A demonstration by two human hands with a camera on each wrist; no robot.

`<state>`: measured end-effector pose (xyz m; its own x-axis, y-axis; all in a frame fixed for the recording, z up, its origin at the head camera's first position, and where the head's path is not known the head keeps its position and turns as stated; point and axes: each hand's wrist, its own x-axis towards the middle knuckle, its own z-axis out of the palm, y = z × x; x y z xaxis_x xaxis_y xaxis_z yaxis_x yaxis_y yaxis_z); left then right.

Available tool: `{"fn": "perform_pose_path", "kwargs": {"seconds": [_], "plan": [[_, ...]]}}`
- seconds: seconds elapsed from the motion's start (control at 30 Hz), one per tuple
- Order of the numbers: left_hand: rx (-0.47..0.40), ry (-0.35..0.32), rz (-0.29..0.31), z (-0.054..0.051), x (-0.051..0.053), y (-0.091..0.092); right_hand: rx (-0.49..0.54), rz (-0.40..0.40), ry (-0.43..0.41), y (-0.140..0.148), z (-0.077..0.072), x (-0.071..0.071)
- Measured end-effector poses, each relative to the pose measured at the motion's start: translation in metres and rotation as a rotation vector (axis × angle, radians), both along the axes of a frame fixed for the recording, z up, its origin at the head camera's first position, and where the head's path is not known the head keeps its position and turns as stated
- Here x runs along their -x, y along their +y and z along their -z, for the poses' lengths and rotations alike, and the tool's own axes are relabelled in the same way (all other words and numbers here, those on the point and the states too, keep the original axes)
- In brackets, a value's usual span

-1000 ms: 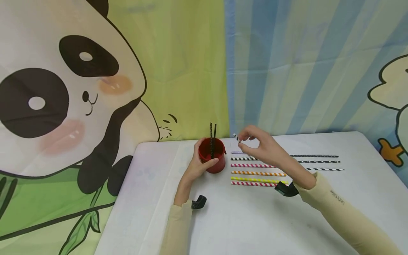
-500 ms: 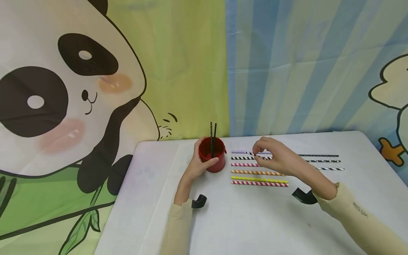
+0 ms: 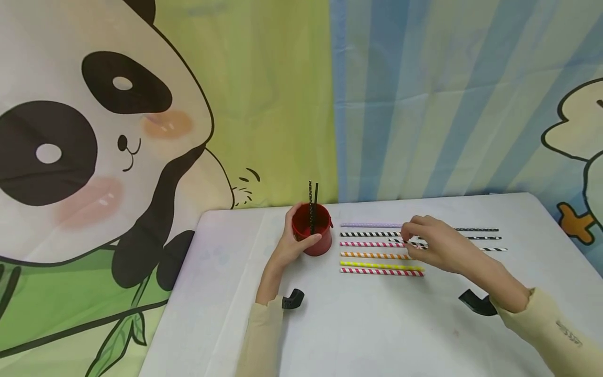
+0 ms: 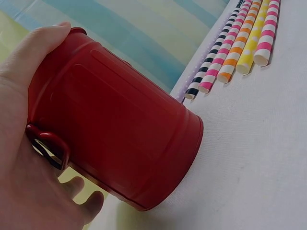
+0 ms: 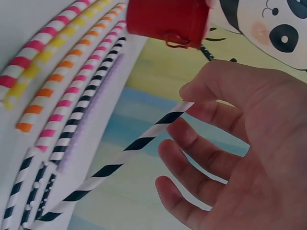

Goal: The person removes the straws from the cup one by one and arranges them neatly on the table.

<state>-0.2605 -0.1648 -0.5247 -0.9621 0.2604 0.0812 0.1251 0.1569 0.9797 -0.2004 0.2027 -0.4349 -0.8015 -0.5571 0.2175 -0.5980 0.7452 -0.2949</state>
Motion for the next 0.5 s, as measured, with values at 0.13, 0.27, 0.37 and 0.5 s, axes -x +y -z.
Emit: {"fn": "perform_pose_path", "kwargs": {"seconds": [0.13,0.27,0.37,0.5], "plan": [[0.010,0.013,-0.012,0.001,0.000,-0.001,-0.040,0.033,0.064,0.005,0.013,-0.005],[0.025,0.005,-0.010,0.000,-0.001,-0.002,-0.081,0.076,0.068,0.012,0.023,-0.009],[0.025,-0.005,-0.008,0.000,-0.002,-0.003,-0.100,0.089,0.077,0.019,0.032,-0.012],[0.024,-0.006,-0.011,0.001,-0.001,-0.002,-0.139,0.112,0.107,0.031,0.041,-0.014]]}}
